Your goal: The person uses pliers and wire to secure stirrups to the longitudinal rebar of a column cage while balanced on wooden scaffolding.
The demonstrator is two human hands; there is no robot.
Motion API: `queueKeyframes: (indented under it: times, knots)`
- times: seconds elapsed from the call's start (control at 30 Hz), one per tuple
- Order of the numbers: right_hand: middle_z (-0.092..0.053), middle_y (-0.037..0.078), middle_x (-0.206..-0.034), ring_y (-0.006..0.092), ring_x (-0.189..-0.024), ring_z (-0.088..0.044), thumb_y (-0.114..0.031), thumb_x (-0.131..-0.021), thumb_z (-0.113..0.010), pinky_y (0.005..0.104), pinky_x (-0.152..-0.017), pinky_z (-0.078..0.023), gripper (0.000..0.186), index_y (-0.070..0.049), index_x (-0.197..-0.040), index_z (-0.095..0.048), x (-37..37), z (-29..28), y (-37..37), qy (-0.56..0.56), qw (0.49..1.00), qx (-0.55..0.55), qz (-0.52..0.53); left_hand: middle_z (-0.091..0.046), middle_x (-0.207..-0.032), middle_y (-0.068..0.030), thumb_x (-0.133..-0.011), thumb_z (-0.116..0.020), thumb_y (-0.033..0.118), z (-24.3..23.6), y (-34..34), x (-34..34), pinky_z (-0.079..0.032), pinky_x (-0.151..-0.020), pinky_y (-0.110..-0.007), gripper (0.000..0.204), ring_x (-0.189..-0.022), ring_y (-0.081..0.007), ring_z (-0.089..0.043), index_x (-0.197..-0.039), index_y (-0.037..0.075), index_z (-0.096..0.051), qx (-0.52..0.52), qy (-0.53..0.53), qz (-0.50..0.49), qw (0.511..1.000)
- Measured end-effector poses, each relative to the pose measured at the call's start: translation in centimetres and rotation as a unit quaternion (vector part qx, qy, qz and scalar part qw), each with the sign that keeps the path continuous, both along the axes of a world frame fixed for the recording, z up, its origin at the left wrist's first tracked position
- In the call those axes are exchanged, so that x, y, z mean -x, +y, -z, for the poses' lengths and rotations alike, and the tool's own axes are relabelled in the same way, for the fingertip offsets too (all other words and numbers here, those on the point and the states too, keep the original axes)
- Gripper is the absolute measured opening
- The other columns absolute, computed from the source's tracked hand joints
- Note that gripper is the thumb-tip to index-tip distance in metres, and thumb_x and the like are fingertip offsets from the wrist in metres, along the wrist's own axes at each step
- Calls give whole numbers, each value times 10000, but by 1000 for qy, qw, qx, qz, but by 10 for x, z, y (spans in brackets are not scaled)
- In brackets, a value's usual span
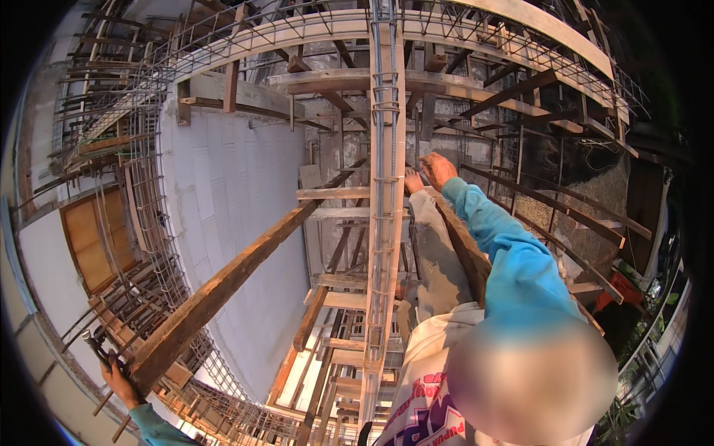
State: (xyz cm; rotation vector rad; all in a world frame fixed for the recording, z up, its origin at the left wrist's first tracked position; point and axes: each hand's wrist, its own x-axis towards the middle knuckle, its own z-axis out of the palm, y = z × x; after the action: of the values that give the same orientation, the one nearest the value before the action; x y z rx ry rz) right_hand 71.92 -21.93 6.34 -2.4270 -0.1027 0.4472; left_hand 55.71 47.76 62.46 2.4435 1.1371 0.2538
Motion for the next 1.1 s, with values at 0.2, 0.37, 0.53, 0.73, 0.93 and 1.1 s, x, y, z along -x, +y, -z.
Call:
queueKeyframes:
  times: [0.2,0.37,0.53,0.73,0.93,1.1]
  knots:
    - [-570,150,-1118,378,-992,-574,-154,-901,-507,446,-849,-483,266,-99,-1153,-570,-126,84,56,-33,997,62,19,-559,-967,-32,-880,-606,296,-41,29,27,-434,-822,-308,385,-883,-133,-523,-1171,48,-558,-44,2,-41,998]
    - [-496,139,-1254,378,-1068,-544,-158,-888,-540,449,-923,-470,370,-84,-1249,-500,-153,132,54,-77,992,92,-26,-549,-1203,-109,-928,-527,333,-43,32,32,-397,-967,-384,477,-1151,-214,-495,-1295,29,-511,-69,45,-45,996]
    - [-417,149,-1320,373,-1115,-507,-113,-810,-646,448,-948,-456,516,-85,-1287,-449,-154,141,61,-62,993,94,-35,-491,-1319,-100,-899,-523,351,-60,49,37,-352,-1020,-413,519,-1146,-220,-488,-1341,79,-501,-65,86,-20,994]
    - [-515,136,-1155,345,-1066,-555,-134,-845,-587,467,-867,-499,339,-107,-1176,-520,-169,138,73,-44,984,165,-49,-248,-1501,-145,-961,-392,297,-77,63,50,-309,-1069,-443,460,-1299,-275,-394,-1372,105,-467,-102,116,-5,988]
    - [-529,165,-1157,379,-964,-612,-50,-854,-557,472,-810,-522,363,-130,-1208,-539,-175,143,78,19,969,233,-81,-249,-1497,-150,-968,-377,295,-74,53,52,-298,-1078,-450,457,-1309,-278,-380,-1377,109,-459,-136,140,38,980]
    - [-538,162,-1126,368,-941,-623,-29,-858,-498,459,-783,-529,322,-100,-1165,-563,-155,149,53,-30,947,208,-242,-473,-1217,-152,-884,-565,318,-39,5,22,-445,-877,-470,555,-1101,-294,-510,-1366,107,-386,-57,72,-51,995]
